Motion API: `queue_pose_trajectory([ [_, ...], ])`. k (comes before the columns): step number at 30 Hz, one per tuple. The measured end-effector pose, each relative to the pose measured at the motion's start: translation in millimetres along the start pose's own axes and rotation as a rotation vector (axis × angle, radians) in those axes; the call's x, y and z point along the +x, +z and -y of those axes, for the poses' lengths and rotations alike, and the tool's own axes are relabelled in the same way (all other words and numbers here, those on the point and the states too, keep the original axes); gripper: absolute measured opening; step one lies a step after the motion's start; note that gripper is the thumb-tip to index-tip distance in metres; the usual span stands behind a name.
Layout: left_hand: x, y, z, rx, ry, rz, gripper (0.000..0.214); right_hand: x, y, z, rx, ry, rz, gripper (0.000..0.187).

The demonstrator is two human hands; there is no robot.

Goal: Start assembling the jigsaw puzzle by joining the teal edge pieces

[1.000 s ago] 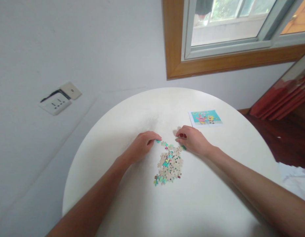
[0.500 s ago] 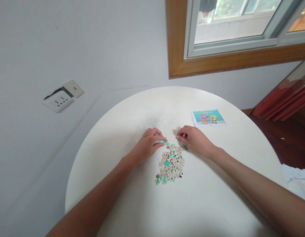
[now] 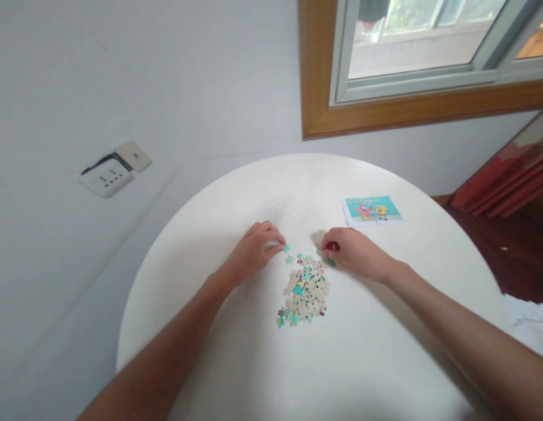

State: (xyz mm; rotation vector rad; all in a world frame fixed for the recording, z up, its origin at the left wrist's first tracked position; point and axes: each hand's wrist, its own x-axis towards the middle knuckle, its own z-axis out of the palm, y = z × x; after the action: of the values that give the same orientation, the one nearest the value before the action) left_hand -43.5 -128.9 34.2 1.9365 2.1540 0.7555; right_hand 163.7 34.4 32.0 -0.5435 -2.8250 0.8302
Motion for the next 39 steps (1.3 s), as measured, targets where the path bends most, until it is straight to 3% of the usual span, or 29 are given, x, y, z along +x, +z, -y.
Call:
queue_pose_trajectory([
  [8,-1.4,0.6,-3.1,0.044,-0.031,-0.056,0.009,-6.3,-4.7,1.7,-0.057,-0.005,0.128,0.008],
  [15,-2.5,5.9,2.9,0.029,-0.06,-0.016,0.013,-6.5,-4.5,-5.3,0.004,0.003,0.135,0.008],
  [20,-3.1,7.3,4.9,0.001,-0.069,0.044,0.012,-7.9,-11.3,-5.7,-0.111,0.121,0.111,0.009],
  [24,-3.3,6.1,-7.0,-0.002,0.003,0.009,0.018,-6.7,-12.6,0.5,-0.085,0.007,0.096,0.01],
  [27,-4.2,10.2,-19.3,0.014,0.108,0.055,0.02,-6.3,-9.8,5.1,-0.059,-0.089,0.153,0.012],
  [34,-5.3,25.4,-29.0,0.051,0.187,0.145,0.018,-7.3,-10.6,3.0,0.004,-0.077,0.166,0.005],
  [39,-3.9,24.6,-27.6,0.053,0.212,0.135,0.016,-3.3,-12.9,-3.4,0.027,-0.083,0.014,0.013],
])
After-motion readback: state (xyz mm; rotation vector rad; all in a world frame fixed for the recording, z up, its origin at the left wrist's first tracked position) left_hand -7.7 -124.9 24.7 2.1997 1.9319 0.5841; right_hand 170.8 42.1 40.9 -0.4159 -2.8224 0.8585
